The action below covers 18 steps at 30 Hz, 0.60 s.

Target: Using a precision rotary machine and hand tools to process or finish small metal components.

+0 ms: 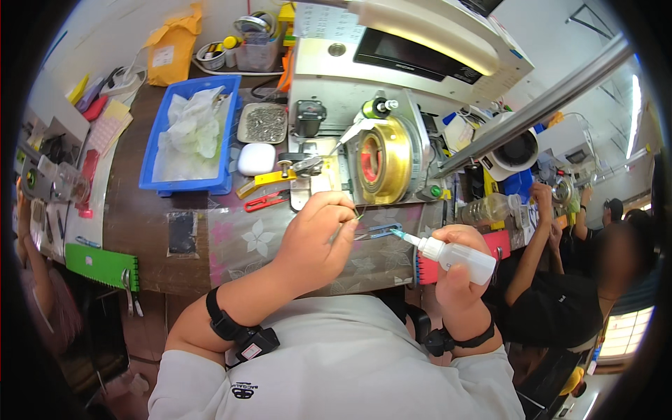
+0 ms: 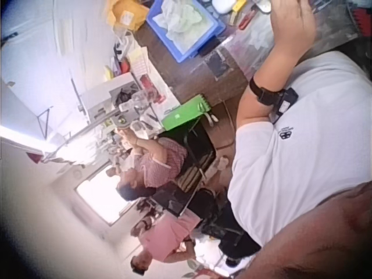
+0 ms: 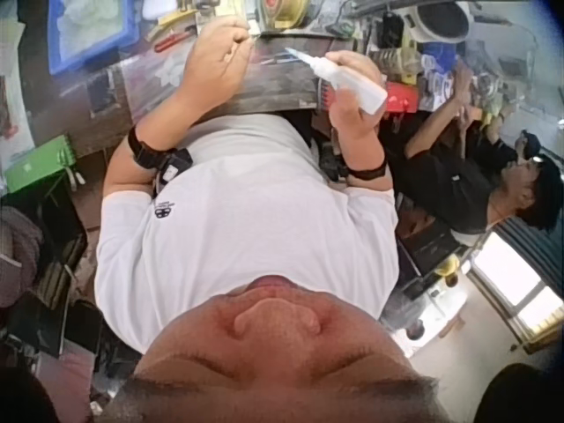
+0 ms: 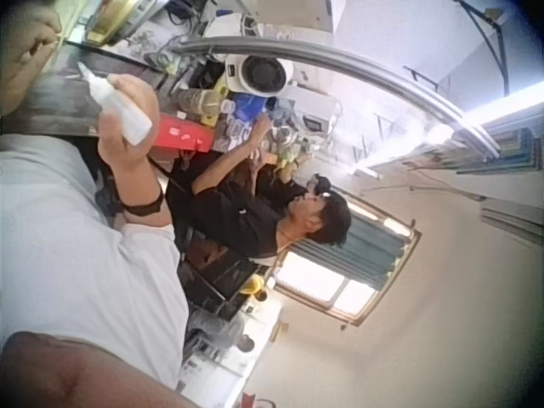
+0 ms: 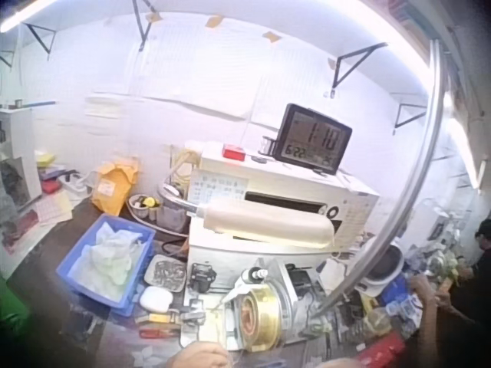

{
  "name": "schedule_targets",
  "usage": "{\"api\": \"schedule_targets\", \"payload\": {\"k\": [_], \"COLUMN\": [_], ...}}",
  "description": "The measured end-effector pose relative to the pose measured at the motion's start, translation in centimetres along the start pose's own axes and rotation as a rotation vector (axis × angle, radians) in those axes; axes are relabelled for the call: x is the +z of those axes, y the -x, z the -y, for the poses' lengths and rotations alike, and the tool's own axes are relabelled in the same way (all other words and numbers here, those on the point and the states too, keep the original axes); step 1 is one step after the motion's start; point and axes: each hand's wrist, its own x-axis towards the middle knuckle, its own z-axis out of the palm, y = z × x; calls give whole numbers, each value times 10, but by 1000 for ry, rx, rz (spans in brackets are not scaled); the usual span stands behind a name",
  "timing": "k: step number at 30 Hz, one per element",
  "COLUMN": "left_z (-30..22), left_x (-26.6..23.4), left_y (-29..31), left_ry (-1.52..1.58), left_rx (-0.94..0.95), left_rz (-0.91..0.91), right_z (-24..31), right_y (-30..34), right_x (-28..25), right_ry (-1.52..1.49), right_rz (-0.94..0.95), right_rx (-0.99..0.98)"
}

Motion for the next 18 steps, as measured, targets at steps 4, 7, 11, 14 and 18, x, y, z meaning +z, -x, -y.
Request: {"api": "schedule_targets", "payload": {"k": [4,7,11,14,18], "left_z": [3,4,0,-3,-3], "left_x": [1,3,6,5,2], "left_y": [1,0,1,0,1], "left_ry": [-17,-4,18,-2,8], "left_rx": [2,17,-26,-28,-54], "left_rz": [-7,-12,-18,-2,1], "right_z": [9,19,11,5,-1], "right_y": [8,1,5,6,8], "right_x": [-13,-17,-5,6,13], "right_ry": [17,235,214,242,231], "right_rz": [36,235,268,244,237], "right_rx": [74,-46,-159,-218,-213]}}
